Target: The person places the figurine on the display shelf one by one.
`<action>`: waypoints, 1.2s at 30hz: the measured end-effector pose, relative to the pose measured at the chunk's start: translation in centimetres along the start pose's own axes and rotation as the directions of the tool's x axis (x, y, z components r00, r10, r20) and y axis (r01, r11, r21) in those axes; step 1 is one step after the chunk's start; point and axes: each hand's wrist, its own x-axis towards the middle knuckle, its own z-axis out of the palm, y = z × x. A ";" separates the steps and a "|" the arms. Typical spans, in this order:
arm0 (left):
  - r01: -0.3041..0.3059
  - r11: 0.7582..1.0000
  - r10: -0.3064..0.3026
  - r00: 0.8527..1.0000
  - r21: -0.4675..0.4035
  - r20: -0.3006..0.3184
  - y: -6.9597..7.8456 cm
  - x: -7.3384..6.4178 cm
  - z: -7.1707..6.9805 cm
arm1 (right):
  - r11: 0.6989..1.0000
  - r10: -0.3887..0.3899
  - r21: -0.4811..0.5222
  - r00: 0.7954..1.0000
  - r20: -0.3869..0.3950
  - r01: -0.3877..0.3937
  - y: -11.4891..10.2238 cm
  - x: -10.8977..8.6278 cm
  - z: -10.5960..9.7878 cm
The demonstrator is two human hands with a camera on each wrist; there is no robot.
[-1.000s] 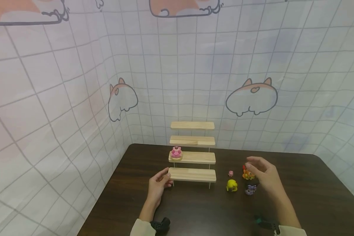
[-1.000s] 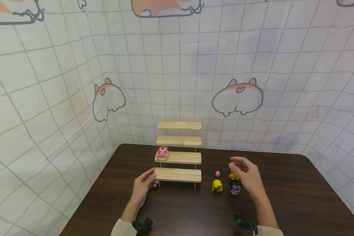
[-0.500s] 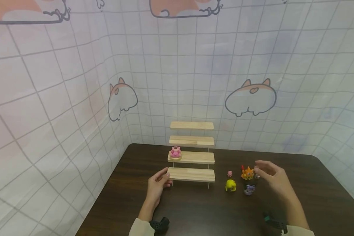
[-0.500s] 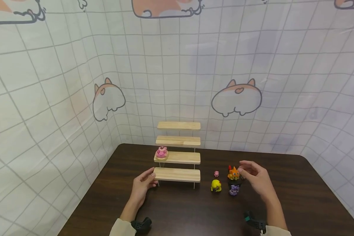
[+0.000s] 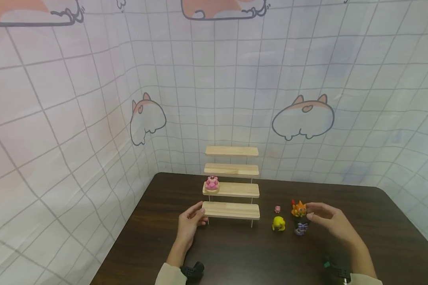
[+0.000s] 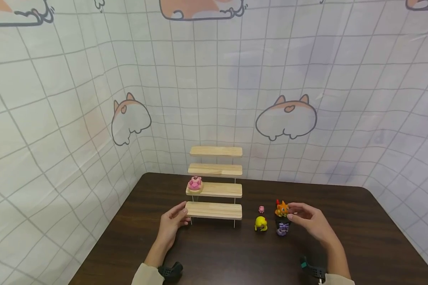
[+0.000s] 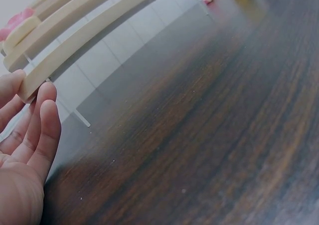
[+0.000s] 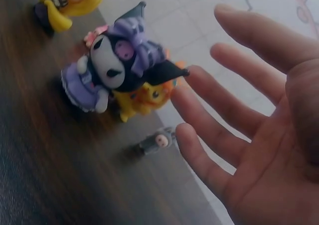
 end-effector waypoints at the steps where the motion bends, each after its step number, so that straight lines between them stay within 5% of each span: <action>1: 0.001 1.000 -0.001 1.000 -0.001 0.000 0.0 0.0 0.0 | 1.000 -0.002 -0.001 1.000 0.015 0.002 0.1 0.0 0.0; 18: 0.003 1.000 -0.003 1.000 -0.005 0.002 0.3 0.0 -0.1 | 1.000 0.016 0.021 0.982 0.187 -0.020 2.1 0.2 0.2; 36: 0.014 1.000 -0.014 1.000 -0.001 -0.001 0.1 0.0 0.1 | 0.999 0.038 -0.046 0.976 0.216 -0.029 3.1 0.7 1.2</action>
